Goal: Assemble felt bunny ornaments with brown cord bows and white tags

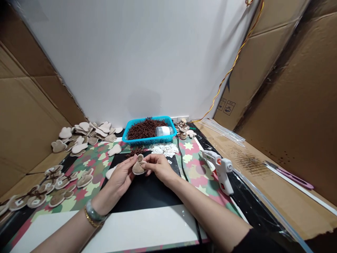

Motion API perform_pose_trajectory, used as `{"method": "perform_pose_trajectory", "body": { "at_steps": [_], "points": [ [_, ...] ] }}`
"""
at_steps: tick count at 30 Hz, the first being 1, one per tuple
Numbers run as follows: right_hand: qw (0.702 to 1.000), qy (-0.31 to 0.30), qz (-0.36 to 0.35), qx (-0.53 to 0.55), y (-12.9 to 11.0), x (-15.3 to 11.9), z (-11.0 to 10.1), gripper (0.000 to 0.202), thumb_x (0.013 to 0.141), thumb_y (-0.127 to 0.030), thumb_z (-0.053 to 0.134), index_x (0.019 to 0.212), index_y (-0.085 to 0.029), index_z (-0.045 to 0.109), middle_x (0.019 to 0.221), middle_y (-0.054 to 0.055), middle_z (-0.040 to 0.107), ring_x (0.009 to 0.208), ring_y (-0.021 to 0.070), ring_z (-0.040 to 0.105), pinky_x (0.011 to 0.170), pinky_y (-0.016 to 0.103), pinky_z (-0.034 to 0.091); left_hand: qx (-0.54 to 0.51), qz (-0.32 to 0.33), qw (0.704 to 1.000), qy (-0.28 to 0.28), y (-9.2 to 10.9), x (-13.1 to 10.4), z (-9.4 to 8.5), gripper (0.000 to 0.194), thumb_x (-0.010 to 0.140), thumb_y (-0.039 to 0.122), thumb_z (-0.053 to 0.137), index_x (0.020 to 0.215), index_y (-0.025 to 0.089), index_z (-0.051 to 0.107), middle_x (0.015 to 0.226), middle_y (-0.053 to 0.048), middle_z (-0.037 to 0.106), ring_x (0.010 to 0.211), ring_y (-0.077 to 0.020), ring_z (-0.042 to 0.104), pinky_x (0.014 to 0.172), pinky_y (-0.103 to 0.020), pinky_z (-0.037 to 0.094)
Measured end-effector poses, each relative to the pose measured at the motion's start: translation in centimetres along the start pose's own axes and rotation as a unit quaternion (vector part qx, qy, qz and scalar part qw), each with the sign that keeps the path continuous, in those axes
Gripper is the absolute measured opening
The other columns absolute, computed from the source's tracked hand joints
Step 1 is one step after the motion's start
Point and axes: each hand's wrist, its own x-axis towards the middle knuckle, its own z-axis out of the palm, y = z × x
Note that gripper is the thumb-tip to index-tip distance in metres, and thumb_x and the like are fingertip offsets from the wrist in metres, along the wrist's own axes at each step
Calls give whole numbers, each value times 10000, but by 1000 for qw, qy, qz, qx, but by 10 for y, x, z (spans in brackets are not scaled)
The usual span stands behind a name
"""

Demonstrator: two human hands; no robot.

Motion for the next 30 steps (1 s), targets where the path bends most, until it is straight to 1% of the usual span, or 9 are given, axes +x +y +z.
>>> {"method": "perform_pose_trajectory", "body": {
  "at_steps": [2,6,9,12,16,19,23,27,30],
  "points": [
    [1000,7,-3,3,1,0,1,263,664,-346,809,772,-147,675,724,-1,656,546,91,552,545,228,469,0,-2,1000,-1,-1,0,0,352,600,368,899,845,140,790,833,-52,761,712,-117,655,627,-179,519],
    [998,44,-38,-14,-1,-1,3,309,665,-383,818,810,-158,664,767,8,650,631,127,580,528,231,468,42,39,998,-14,-3,1,-2,323,642,370,876,850,136,796,865,-62,770,739,-123,657,672,-191,524],
    [997,55,-50,-16,-3,-1,3,279,696,-387,796,765,-164,643,696,-14,612,599,113,544,539,231,451,79,65,995,-23,-5,1,-3,304,668,374,859,851,139,798,875,-64,773,756,-133,657,708,-211,523],
    [997,52,-47,-9,-3,-1,2,242,704,-352,780,736,-166,628,645,-29,590,564,99,519,543,225,429,104,74,991,-25,-7,1,-3,303,674,379,854,844,134,800,861,-68,772,753,-133,651,714,-210,513],
    [999,37,-29,14,0,0,2,195,715,-312,745,725,-169,613,613,-36,581,518,98,529,526,227,432,80,75,994,-15,-9,1,-2,306,663,392,857,811,132,794,811,-62,762,705,-126,638,676,-211,510],
    [999,41,-22,27,3,1,4,183,734,-308,727,745,-173,603,619,-38,579,505,97,533,523,230,449,50,76,996,-8,-7,0,0,327,650,407,863,814,135,788,787,-54,750,676,-119,628,642,-206,507],
    [998,56,-23,32,2,0,4,206,739,-326,736,779,-178,598,675,-32,598,521,94,532,520,228,472,60,69,995,-26,-2,-4,2,361,700,455,818,852,130,773,784,-56,729,680,-124,624,620,-206,507],
    [997,68,-32,32,-1,-1,2,222,732,-334,747,785,-180,597,705,-26,607,550,102,552,530,233,497,104,68,990,-62,2,-8,3,336,712,370,821,940,134,752,859,-62,731,722,-132,638,631,-205,509],
    [996,79,-28,41,-3,-2,1,210,717,-311,749,795,-184,601,744,-18,622,563,103,560,540,236,505,122,63,989,-60,-2,-8,1,374,665,286,853,985,134,735,889,-69,741,737,-138,651,638,-207,515]
  ]
}}
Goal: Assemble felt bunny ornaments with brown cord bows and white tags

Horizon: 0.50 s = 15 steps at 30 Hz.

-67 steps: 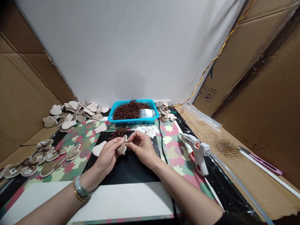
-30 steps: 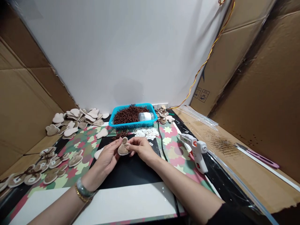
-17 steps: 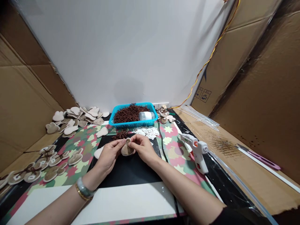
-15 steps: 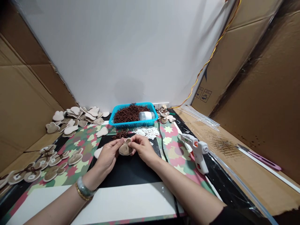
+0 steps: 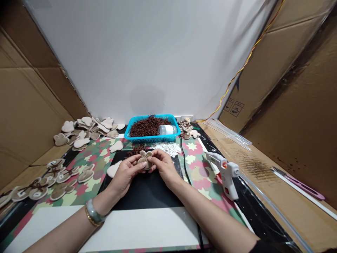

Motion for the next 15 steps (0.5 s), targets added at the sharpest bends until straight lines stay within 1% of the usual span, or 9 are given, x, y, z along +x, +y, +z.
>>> {"method": "perform_pose_trajectory", "body": {
  "at_steps": [3,5,7,9,10,11,12,13,15],
  "points": [
    [1000,13,2,4,-2,-1,0,202,701,-297,739,823,-187,622,791,-4,628,593,115,566,537,244,506,5,3,1000,20,-6,0,2,423,646,268,859,1021,128,723,946,-94,751,764,-151,667,643,-215,520],
    [1000,5,-3,-19,-4,-2,-1,223,692,-318,752,823,-183,631,782,5,633,612,131,572,531,248,492,15,12,1000,19,-7,-1,5,438,637,276,861,1023,128,719,939,-103,754,765,-165,675,652,-232,524],
    [998,-10,-7,-54,-5,-2,-2,238,691,-344,771,778,-179,623,707,1,627,594,136,567,535,253,473,54,32,998,7,-1,0,3,467,636,291,858,1050,137,710,878,-95,753,756,-185,679,659,-257,526],
    [996,-13,-7,-83,-6,-1,-3,251,701,-360,776,732,-180,604,629,-9,609,563,135,551,539,259,454,144,79,986,21,14,3,-8,457,672,315,829,1081,154,705,835,-84,743,755,-203,677,661,-277,520],
    [996,-11,-7,-93,-7,-1,-4,252,710,-363,771,721,-181,597,614,-11,606,553,134,544,539,261,446,207,116,970,50,24,4,-18,417,705,329,799,1079,165,712,852,-86,740,763,-207,672,660,-280,511],
    [995,-12,-6,-103,-7,-1,-4,250,719,-364,765,721,-182,593,611,-10,607,550,135,541,537,262,439,284,152,942,89,34,5,-30,336,735,338,769,1028,177,734,888,-93,739,796,-216,669,683,-287,502],
    [993,-15,-7,-113,-7,0,-4,248,730,-364,757,724,-182,588,617,-9,610,551,136,539,536,262,432,358,173,912,103,43,6,-44,268,729,339,767,951,189,758,918,-98,739,834,-230,663,717,-299,494],
    [992,-21,-10,-125,-6,-1,-3,248,745,-368,745,725,-183,582,621,-9,609,551,135,536,537,261,426,423,177,883,106,51,7,-58,235,691,344,792,874,200,771,938,-100,736,866,-249,654,739,-308,482],
    [987,-37,-14,-155,-6,-3,-1,251,789,-390,710,742,-185,573,644,-6,612,566,137,541,544,260,419,510,139,843,97,58,7,-85,281,596,380,843,805,204,779,880,-99,732,809,-268,638,695,-317,457]
  ]
}}
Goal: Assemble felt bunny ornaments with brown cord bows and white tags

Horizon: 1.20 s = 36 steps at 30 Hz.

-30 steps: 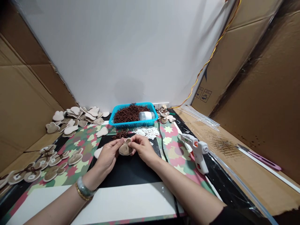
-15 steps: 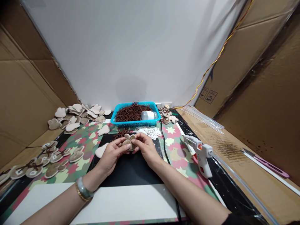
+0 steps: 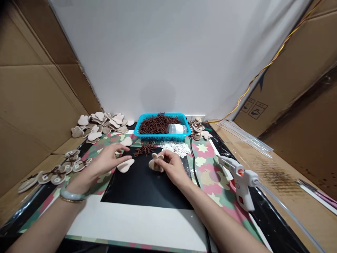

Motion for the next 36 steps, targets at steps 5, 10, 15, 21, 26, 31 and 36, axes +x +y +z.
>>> {"method": "perform_pose_trajectory", "body": {
  "at_steps": [5,10,15,21,26,31,36],
  "points": [
    [994,-22,8,-103,3,-6,5,246,854,-420,648,797,-191,581,739,16,665,658,161,590,595,261,427,48,-2,993,-108,-32,-6,-2,341,544,304,846,868,224,779,835,-67,718,768,-264,632,652,-301,426],
    [982,-15,0,-191,6,-7,4,117,798,-295,679,790,-194,620,721,-9,638,637,143,543,571,238,377,57,12,994,-90,-23,-13,4,485,547,301,836,1015,226,734,944,-66,706,849,-275,638,692,-311,447],
    [965,-18,-16,-261,13,-5,2,100,753,-269,711,749,-195,643,651,-13,615,572,130,495,516,231,324,120,46,987,-95,-3,-24,3,253,589,289,805,825,226,741,891,-66,688,826,-274,622,704,-324,444],
    [983,-23,7,-183,21,-2,0,121,747,-279,725,791,-185,663,703,1,646,593,136,543,515,233,374,-25,4,997,-78,11,-25,3,109,684,229,700,743,213,790,761,-77,743,670,-227,632,579,-284,434],
    [993,-50,52,-91,13,-1,1,135,767,-292,691,823,-176,652,704,14,662,516,112,522,431,215,382,-256,-140,944,-156,10,-15,9,345,739,432,730,949,164,787,851,-133,769,713,-245,695,576,-285,501],
    [993,-27,85,-73,13,1,1,228,681,-252,737,875,-166,654,699,23,667,526,127,565,343,180,390,-216,-103,959,-152,2,-11,22,322,685,400,786,906,167,791,714,-82,744,597,-185,625,515,-238,416],
    [993,-38,95,-56,18,4,-3,181,707,-227,628,872,-157,650,675,9,627,517,114,564,323,160,435,-82,9,996,-27,-5,-14,31,201,706,353,763,849,216,796,832,-71,747,654,-192,605,581,-269,431]
  ]
}}
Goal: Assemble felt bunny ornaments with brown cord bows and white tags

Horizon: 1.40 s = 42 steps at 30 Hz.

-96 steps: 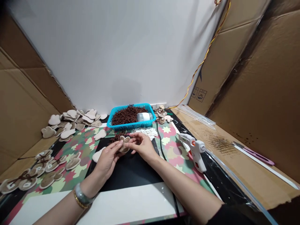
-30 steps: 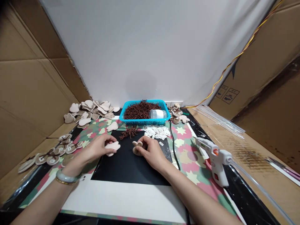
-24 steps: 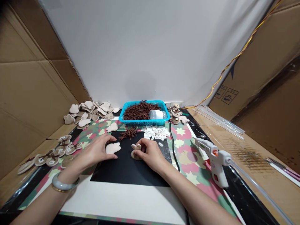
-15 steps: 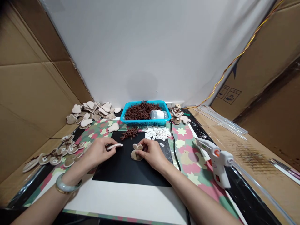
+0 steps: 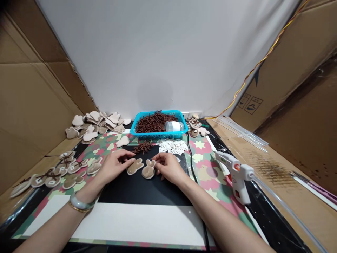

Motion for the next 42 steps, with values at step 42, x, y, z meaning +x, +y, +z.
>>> {"method": "perform_pose_trajectory", "body": {
  "at_steps": [42],
  "points": [
    [996,-11,-49,80,-13,-6,4,318,721,-383,763,915,-146,678,730,20,657,538,114,570,446,217,464,-248,-82,961,-91,24,-21,29,549,693,224,777,1216,134,635,794,-12,668,628,-92,607,535,-170,445]
  ]
}}
